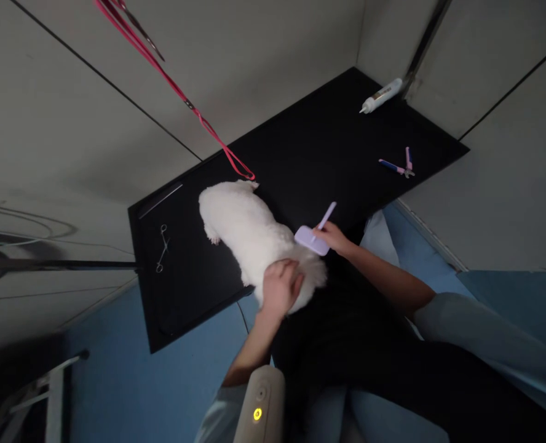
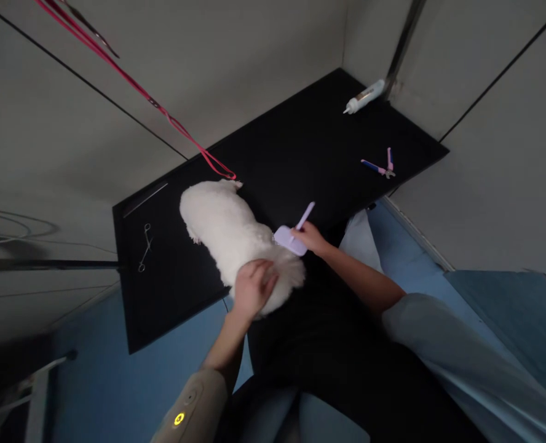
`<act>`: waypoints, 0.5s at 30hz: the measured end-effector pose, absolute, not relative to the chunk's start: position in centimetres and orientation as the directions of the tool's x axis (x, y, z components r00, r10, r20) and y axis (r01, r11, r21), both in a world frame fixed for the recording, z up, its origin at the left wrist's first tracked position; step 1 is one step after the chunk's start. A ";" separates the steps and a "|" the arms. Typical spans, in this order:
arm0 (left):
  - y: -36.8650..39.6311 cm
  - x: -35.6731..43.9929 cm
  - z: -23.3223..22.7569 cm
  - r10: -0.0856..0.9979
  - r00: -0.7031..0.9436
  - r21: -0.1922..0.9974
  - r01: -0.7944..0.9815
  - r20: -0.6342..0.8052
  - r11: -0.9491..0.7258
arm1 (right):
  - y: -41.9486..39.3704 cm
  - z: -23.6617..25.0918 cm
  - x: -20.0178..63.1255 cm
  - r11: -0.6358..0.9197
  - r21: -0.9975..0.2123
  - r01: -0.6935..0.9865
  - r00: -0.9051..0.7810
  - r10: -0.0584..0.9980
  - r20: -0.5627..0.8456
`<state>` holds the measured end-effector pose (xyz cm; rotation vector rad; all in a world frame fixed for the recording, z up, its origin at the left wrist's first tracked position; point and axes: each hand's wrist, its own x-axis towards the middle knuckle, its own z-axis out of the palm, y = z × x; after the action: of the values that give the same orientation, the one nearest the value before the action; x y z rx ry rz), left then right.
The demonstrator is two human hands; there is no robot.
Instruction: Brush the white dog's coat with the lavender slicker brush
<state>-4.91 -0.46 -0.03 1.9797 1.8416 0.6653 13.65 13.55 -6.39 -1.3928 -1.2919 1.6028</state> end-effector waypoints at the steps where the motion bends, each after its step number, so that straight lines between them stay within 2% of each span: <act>1: 0.1 -3.9 -0.1 0.991 0.125 0.485 0.864 0.044 -0.131 | 13.8 -6.4 13.8 -0.293 -0.948 0.128 -0.128 0.943 -0.308; 2: 0.5 -3.0 -0.2 0.985 0.170 0.399 0.905 -0.020 -0.148 | 13.9 -6.4 13.9 -0.271 -0.954 0.132 -0.078 0.956 -0.282; 4: 1.1 -2.2 -0.4 0.972 0.189 0.235 0.960 -0.143 -0.152 | 14.1 -6.5 14.4 -0.236 -0.958 0.161 -0.161 0.952 -0.261; 6: 1.1 -2.7 -0.6 0.956 0.203 0.165 0.972 -0.214 -0.169 | 13.7 -6.4 14.8 -0.221 -0.953 0.209 -0.224 0.937 -0.267; 9: -0.2 -4.9 -1.4 0.937 0.294 0.261 0.935 -0.187 -0.242 | 12.6 -6.4 14.9 -0.192 -0.955 0.225 -0.081 0.973 -0.215; 11: -1.8 -6.1 -2.3 0.960 0.253 0.354 0.914 -0.119 -0.197 | 11.7 -6.4 14.4 -0.164 -0.971 0.176 -0.220 0.954 -0.202; 13: -3.7 -6.7 -3.5 0.996 0.059 0.427 0.904 -0.070 -0.023 | 10.8 -6.3 13.5 -0.167 -0.976 0.140 -0.413 0.886 -0.211; 15: -5.4 -6.3 -4.7 0.984 -0.165 0.526 0.832 -0.070 0.177 | 10.0 -6.3 12.5 -0.171 -0.977 0.127 -0.422 0.882 -0.210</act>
<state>-6.34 -5.38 -4.66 1.7126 2.0654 0.5228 12.50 10.05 -6.32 -1.1770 -1.5055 1.6523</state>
